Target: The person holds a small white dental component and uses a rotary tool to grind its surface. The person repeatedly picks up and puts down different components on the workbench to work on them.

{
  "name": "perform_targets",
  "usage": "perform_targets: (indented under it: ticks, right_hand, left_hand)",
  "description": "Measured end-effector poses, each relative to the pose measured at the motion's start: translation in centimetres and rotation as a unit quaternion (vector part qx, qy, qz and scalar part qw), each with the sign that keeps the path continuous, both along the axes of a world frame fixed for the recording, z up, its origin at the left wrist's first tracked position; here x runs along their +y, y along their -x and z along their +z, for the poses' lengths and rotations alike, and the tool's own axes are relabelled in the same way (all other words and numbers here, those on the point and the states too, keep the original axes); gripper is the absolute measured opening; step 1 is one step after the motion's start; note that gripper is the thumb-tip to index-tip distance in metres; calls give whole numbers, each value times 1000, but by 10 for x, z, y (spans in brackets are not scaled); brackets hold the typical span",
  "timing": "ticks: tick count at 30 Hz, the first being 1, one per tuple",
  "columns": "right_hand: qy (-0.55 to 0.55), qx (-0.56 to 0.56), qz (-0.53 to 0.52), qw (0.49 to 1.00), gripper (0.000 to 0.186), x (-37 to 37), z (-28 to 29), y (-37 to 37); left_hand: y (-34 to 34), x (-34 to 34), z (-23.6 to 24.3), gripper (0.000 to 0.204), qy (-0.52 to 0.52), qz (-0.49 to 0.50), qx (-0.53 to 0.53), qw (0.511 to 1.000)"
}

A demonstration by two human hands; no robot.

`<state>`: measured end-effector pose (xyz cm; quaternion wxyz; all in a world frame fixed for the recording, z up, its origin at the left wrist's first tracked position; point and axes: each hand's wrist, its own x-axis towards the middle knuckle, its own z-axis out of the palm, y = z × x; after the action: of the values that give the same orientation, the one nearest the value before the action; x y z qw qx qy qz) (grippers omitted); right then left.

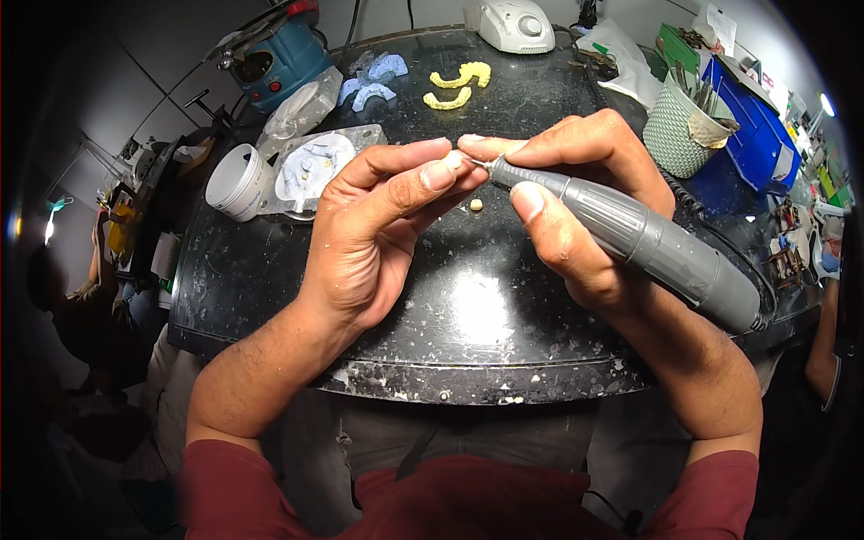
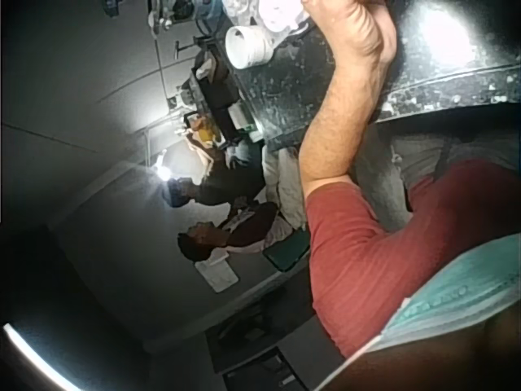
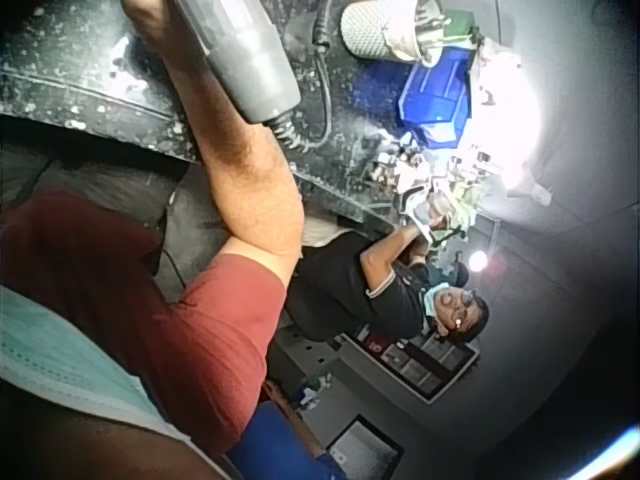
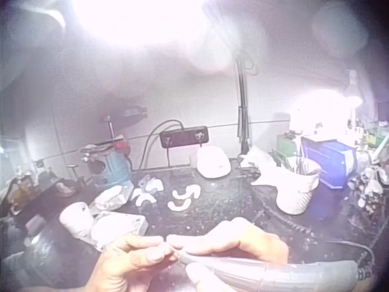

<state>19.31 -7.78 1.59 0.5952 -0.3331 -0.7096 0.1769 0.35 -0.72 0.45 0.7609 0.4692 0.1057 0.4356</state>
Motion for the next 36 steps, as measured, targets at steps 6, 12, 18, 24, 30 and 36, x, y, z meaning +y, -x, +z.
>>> perform_targets:
  ticks: [6,12,18,24,30,36]
  right_hand:
    - [-11,-14,-3,1000,18,1,1,-1]
    - [-31,-9,0,999,18,3,0,0]
    - [-25,-5,4,1000,17,2,0,-1]
    - [-18,-15,2,1000,17,3,1,0]
    - [-16,6,0,1000,17,2,0,2]
    - [-10,-9,-15,1000,18,0,1,2]
  left_hand:
    - [1,-1,2,18,1,-1,1,1000]
    - [1,-1,1,18,3,-6,-2,1000]
    - [0,-1,1,18,4,-10,-6,1000]
    - [2,0,1,18,7,-17,-10,1000]
    - [2,0,1,19,3,-17,-8,1000]
    - [3,0,1,19,1,-17,-9,1000]
